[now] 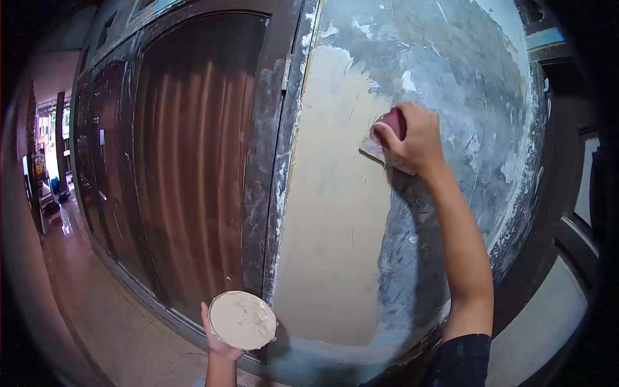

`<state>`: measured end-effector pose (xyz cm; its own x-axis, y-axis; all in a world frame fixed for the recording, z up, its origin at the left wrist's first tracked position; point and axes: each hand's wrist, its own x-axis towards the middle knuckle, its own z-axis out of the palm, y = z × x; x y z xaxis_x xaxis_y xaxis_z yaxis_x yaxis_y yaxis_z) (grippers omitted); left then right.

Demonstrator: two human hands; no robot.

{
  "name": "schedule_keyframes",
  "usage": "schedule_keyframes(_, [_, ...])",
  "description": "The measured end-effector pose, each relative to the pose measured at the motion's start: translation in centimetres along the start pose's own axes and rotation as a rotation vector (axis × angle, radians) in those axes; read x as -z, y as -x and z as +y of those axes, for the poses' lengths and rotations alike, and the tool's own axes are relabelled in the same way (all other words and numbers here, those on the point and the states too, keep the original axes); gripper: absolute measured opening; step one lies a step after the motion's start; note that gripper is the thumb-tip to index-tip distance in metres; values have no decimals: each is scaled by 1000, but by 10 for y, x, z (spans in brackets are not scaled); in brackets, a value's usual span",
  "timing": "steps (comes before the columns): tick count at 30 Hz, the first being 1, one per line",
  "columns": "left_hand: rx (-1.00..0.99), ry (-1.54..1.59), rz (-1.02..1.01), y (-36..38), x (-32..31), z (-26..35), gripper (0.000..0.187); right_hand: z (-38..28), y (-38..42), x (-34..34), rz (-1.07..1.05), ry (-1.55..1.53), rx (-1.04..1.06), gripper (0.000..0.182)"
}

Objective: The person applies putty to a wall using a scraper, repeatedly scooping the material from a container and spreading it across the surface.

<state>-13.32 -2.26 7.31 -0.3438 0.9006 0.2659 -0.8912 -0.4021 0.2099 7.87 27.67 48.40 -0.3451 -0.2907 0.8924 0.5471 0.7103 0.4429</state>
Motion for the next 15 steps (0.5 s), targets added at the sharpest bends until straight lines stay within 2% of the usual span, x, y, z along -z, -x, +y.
schedule_keyframes(1, [-14,-15,52,0,-2,0,104,3,-1,-2,1,-1,-2,43])
schedule_keyframes(4, [-21,-98,31,-3,0,-1,104,16,-16,-3,128,112,-229,47])
schedule_keyframes(5, [-20,-110,20,-3,-2,-1,104,21,-20,0,128,113,-231,47])
schedule_keyframes(7, [-3,-72,10,-2,5,1,106,30,-21,4,137,-18,-294,49])
schedule_keyframes(8, [12,-31,-3,-2,9,2,108,33,-16,3,35,-45,-270,48])
schedule_keyframes(9, [26,11,-17,-2,11,3,110,28,-11,4,38,-45,-268,48])
schedule_keyframes(11, [28,-74,-32,-2,3,2,110,14,-1,4,-20,-57,14,48])
schedule_keyframes(13, [-21,56,41,-3,-3,1,103,17,-5,-3,11,-11,44,48])
schedule_keyframes(14, [-49,-211,0,-4,-2,1,103,22,-14,-7,64,52,-78,48])
schedule_keyframes(15, [-48,-212,-3,-4,-2,-1,103,25,-24,-8,118,117,-200,48])
